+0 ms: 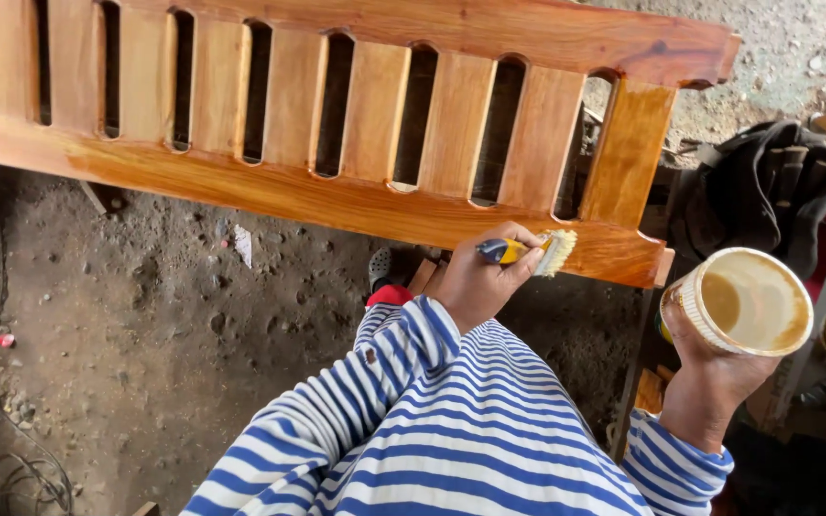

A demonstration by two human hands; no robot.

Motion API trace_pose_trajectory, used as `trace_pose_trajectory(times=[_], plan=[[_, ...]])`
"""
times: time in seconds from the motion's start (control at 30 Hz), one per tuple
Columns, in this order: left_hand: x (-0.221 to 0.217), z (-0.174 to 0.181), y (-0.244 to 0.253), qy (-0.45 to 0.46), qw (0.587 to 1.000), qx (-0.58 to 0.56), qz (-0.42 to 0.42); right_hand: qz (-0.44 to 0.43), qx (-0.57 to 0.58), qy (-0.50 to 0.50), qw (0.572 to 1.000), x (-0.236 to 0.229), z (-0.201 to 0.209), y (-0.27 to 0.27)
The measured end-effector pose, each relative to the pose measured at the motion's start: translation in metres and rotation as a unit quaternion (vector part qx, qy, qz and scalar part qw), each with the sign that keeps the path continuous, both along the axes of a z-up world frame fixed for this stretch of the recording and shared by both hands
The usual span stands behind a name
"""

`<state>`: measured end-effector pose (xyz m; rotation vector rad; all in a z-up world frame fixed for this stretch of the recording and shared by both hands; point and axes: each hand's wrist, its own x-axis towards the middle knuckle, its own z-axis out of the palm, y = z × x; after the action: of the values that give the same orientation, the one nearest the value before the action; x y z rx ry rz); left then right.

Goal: The person applies a clear varnish to a wooden slatted bench using a paintbrush. They dip the brush into a container of varnish and systematically coat the top surface and edges of the bench.

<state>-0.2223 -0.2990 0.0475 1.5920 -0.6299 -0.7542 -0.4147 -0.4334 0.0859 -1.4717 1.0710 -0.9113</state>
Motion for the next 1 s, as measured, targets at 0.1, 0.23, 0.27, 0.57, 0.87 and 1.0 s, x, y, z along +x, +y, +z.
trace_pose_trajectory(times=[0.1,0.23,0.27,0.57,0.87,1.0], plan=[[0.016,-0.032,0.016,0.007,0.997,-0.010,0.071,0.020,-0.022,-0.011,0.999,0.002,-0.003,0.001],[0.078,-0.038,0.088,-0.116,0.976,0.085,0.162,0.002,-0.003,0.010,1.000,0.010,0.000,0.000],[0.096,-0.041,0.112,-0.170,0.960,0.103,0.197,-0.003,-0.003,-0.001,1.000,0.014,0.000,0.000],[0.149,-0.025,0.189,-0.396,0.854,0.162,0.295,0.074,0.009,-0.018,0.997,0.028,0.006,0.009],[0.089,-0.020,0.078,-0.191,0.973,-0.015,0.131,0.074,0.002,0.011,0.997,0.048,0.014,0.042],[0.113,-0.039,0.096,-0.162,0.972,0.062,0.161,0.073,-0.001,0.011,0.997,0.063,0.017,0.061]])
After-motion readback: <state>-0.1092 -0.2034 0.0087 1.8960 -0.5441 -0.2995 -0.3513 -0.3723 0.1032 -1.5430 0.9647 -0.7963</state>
